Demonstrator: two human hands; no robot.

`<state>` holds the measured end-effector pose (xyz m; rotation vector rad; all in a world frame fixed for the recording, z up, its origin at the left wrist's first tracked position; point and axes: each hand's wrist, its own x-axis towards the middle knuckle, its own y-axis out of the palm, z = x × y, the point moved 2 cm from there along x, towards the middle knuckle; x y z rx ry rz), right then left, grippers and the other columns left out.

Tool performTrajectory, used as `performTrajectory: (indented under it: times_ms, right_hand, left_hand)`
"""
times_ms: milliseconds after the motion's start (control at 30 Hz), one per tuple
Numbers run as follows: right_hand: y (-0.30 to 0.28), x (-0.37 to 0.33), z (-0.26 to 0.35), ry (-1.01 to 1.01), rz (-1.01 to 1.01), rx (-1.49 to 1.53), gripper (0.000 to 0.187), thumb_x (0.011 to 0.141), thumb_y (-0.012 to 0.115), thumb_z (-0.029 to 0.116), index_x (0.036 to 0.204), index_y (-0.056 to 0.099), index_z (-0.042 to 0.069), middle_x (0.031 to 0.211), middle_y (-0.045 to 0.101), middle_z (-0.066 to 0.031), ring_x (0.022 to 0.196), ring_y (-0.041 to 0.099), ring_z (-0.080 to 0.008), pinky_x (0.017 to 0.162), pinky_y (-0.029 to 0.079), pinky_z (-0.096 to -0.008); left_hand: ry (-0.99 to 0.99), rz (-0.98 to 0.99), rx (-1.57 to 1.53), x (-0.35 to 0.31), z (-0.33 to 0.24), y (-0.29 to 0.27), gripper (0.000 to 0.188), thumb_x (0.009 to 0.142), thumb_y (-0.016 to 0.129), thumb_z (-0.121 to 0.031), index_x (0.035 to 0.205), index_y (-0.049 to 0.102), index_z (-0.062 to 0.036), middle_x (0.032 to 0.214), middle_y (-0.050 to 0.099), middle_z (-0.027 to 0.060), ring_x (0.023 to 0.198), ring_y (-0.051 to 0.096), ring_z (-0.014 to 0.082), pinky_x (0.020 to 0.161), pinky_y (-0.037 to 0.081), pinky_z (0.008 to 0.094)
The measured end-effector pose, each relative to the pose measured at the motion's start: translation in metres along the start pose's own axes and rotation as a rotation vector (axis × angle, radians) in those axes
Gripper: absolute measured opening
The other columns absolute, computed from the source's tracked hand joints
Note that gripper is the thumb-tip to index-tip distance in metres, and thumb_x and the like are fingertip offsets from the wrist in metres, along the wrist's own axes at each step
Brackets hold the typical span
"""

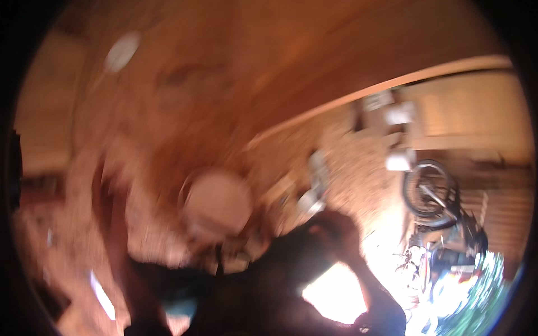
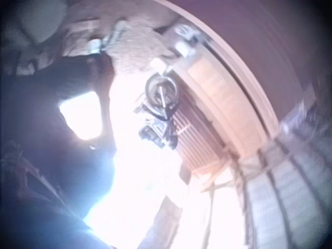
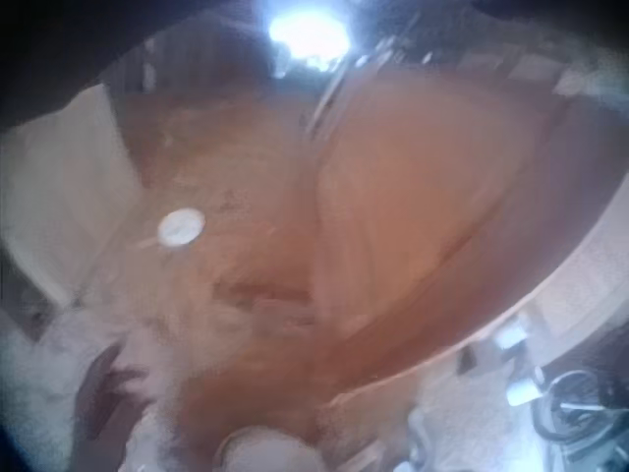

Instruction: The person scoops white glue from a bucket using a small stick and applies it to the edges of a wooden plank. The person repeatedly dips the stick into the bucket and spreads the glue along the plank's edges.

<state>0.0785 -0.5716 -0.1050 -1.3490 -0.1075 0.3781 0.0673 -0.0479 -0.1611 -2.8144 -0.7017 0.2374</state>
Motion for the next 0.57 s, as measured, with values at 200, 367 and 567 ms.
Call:
performTrajectory:
  times_ms: [200, 367, 567]
  right_hand:
    - [-0.012, 0.055, 0.017, -0.125, -0.012, 0.188, 0.017, 0.102, 0.075, 0.026, 0.104, 0.079, 0.010, 0.105, 0.077, -0.0112, 0.101, 0.075, -0.0351, 0.088, 0.061, -0.0471]
    - [-0.020, 0.081, 0.013, -0.113, 0.203, 0.153, 0.030, 0.106, 0.066, 0.034, 0.107, 0.077, 0.006, 0.110, 0.074, -0.0146, 0.105, 0.074, -0.0376, 0.089, 0.060, -0.0506]
    - [-0.032, 0.066, 0.023, -0.090, 0.398, 0.078, 0.028, 0.102, 0.069, 0.034, 0.104, 0.077, 0.008, 0.108, 0.075, -0.0168, 0.105, 0.073, -0.0388, 0.091, 0.059, -0.0536]
  left_hand:
    - [0.031, 0.046, 0.208, -0.032, -0.008, 0.001, 0.058, 0.108, 0.076, -0.025, 0.161, 0.057, -0.0131, 0.133, 0.077, 0.0145, 0.101, 0.076, 0.0263, 0.080, 0.061, 0.0379]
    - [-0.329, 0.180, 0.027, -0.047, 0.019, 0.051, 0.052, 0.107, 0.071, -0.016, 0.156, 0.060, -0.0037, 0.128, 0.072, 0.0161, 0.104, 0.074, 0.0248, 0.082, 0.062, 0.0368]
    - [-0.495, 0.145, -0.213, -0.119, 0.073, 0.081, 0.047, 0.106, 0.075, -0.016, 0.150, 0.063, -0.0037, 0.120, 0.075, 0.0150, 0.106, 0.074, 0.0230, 0.085, 0.064, 0.0357]
